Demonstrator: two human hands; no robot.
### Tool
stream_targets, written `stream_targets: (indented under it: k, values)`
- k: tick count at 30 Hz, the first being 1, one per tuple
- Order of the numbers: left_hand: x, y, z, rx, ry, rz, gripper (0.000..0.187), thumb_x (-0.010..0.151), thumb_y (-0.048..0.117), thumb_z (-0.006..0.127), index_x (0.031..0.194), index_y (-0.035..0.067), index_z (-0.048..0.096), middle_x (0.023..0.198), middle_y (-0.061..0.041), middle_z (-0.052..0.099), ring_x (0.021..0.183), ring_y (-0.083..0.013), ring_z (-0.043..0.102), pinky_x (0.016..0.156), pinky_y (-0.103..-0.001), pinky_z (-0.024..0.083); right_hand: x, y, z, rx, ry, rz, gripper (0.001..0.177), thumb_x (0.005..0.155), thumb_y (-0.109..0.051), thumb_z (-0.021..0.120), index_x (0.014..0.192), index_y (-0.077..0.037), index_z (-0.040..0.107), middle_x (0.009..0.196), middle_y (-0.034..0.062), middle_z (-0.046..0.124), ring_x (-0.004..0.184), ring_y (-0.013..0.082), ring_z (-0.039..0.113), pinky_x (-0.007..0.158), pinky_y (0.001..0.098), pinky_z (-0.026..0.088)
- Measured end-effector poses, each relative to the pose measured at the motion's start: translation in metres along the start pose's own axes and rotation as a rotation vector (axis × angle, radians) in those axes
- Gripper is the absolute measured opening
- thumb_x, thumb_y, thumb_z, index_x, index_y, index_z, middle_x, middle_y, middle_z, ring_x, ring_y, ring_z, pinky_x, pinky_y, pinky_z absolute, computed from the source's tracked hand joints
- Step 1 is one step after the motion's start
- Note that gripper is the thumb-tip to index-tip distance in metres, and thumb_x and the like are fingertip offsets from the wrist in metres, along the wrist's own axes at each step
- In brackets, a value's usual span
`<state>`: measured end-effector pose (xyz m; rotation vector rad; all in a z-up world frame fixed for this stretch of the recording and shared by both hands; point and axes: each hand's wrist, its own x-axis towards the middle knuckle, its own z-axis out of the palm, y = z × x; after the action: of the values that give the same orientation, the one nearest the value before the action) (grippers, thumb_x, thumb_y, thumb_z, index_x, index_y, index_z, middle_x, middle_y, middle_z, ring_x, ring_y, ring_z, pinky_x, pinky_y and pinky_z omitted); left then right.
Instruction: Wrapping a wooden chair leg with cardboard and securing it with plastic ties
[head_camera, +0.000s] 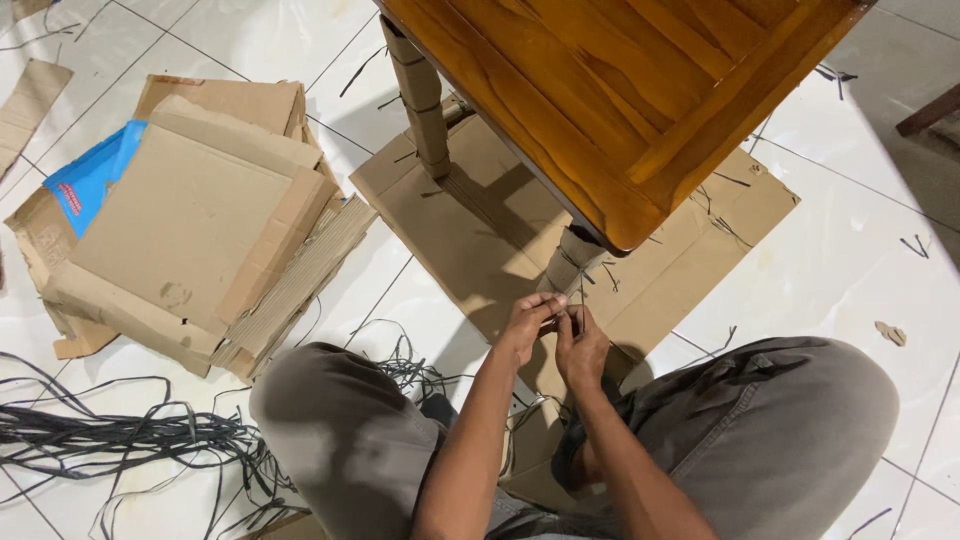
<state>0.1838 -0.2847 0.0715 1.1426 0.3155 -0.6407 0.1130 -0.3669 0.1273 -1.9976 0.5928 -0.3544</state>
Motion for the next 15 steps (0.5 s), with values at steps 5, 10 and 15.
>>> stream_targets:
  k: [5, 10, 15]
  values:
    - [-0.003, 0.001, 0.002, 0.044, 0.028, 0.050, 0.020, 0.078, 0.027, 0.089, 0.087, 0.014, 0.076, 0.074, 0.003, 0.065, 0.071, -0.0080, 0.062, 0.067, -0.021, 0.050, -0.006, -0.010, 0.001, 0.022, -0.015, 0.027, 0.014, 0.097, -0.016, 0.067, 0.083, -0.016, 0.070, 0.071, 0.0102, 0.073, 0.071, 0.0324, 0.071, 0.069, 0.0424, 0.055]
    - [-0.019, 0.018, 0.005, 0.152, 0.078, 0.107, 0.019, 0.079, 0.024, 0.088, 0.090, 0.012, 0.079, 0.073, 0.000, 0.067, 0.073, -0.0091, 0.058, 0.064, -0.023, 0.047, -0.005, 0.007, 0.003, 0.006, 0.000, 0.088, 0.013, 0.093, -0.020, 0.070, 0.080, -0.018, 0.073, 0.071, 0.0081, 0.073, 0.068, 0.0269, 0.070, 0.067, 0.0398, 0.056]
    - [-0.028, 0.024, 0.006, 0.194, 0.104, 0.122, 0.024, 0.077, 0.026, 0.088, 0.095, 0.011, 0.081, 0.082, -0.002, 0.070, 0.080, -0.0096, 0.055, 0.070, -0.022, 0.043, 0.007, 0.012, -0.003, 0.117, 0.146, 0.024, 0.008, 0.096, -0.022, 0.072, 0.095, -0.015, 0.074, 0.085, 0.0124, 0.067, 0.077, 0.0270, 0.067, 0.071, 0.0375, 0.054]
